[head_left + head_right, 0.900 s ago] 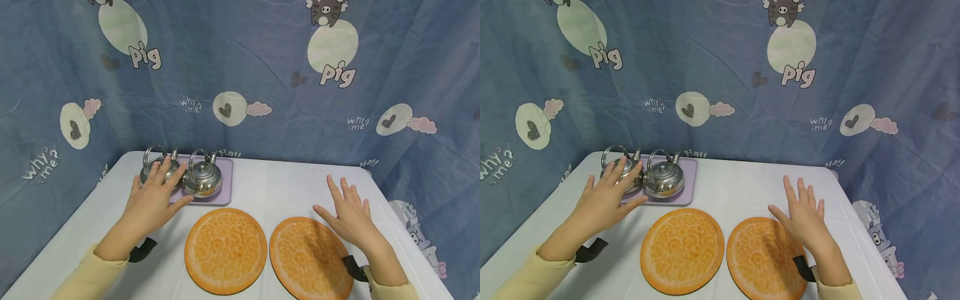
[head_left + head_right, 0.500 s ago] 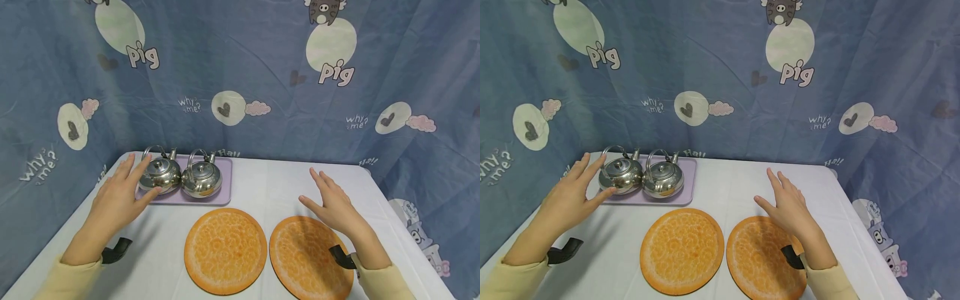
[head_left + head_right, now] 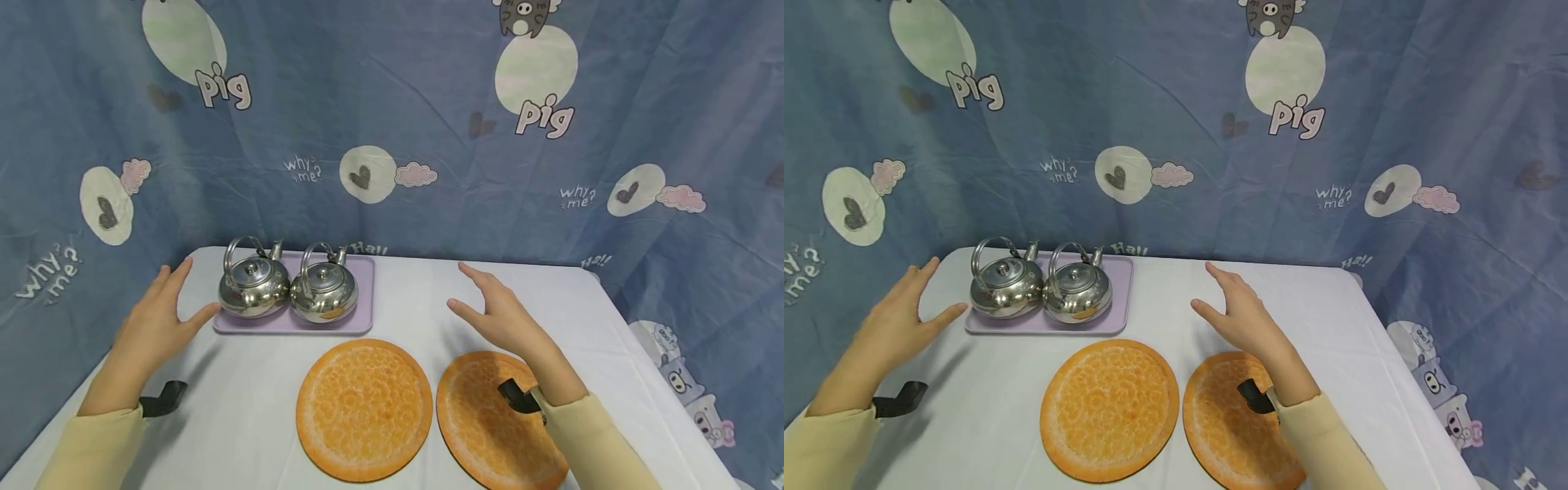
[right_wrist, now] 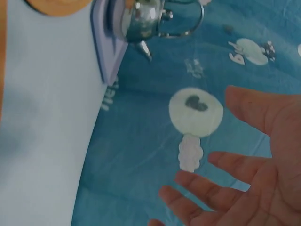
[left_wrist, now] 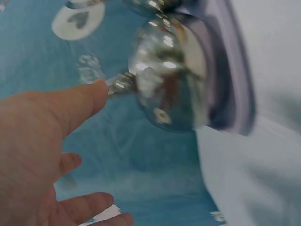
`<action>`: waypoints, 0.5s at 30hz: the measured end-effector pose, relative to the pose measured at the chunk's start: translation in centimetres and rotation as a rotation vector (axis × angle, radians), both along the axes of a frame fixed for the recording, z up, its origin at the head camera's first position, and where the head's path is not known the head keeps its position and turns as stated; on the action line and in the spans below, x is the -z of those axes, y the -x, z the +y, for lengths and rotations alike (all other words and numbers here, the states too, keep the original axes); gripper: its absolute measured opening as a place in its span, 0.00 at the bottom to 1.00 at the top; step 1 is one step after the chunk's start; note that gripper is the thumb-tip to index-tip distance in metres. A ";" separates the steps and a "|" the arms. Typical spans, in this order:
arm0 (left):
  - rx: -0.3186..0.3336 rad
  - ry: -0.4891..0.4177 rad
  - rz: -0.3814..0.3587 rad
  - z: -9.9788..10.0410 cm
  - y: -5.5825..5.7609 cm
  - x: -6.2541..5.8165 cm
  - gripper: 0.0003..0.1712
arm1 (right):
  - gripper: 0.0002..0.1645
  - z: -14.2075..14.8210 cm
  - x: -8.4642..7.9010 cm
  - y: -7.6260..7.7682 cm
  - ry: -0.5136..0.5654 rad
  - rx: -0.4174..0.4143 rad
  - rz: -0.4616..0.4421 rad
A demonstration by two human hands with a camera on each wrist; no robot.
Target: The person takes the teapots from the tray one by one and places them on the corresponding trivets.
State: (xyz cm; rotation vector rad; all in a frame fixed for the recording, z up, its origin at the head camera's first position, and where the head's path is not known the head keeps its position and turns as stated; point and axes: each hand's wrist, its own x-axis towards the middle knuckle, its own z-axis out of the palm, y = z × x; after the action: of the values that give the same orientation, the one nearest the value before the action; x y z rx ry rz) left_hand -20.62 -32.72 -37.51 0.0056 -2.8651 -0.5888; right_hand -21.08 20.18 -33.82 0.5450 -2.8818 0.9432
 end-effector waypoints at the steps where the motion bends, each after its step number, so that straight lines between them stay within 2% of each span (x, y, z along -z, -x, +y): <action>1: -0.008 -0.007 -0.014 -0.3 0.2 0.3 0.58 | 0.45 -0.3 0.0 0.2 0.008 -0.009 0.004; 9: -0.037 -0.024 -0.111 -2.4 1.5 3.0 0.57 | 0.42 -3.0 0.0 1.6 0.082 -0.056 -0.048; 15: -0.035 -0.040 -0.223 -3.9 2.4 5.0 0.59 | 0.40 -5.1 0.1 2.6 0.145 -0.085 -0.088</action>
State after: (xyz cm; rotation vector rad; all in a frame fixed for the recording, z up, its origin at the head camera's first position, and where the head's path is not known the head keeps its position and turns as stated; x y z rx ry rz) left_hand -23.04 -36.61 -42.56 0.1350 -3.0593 -0.6774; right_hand -23.65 15.11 -33.92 0.6335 -2.8549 1.2074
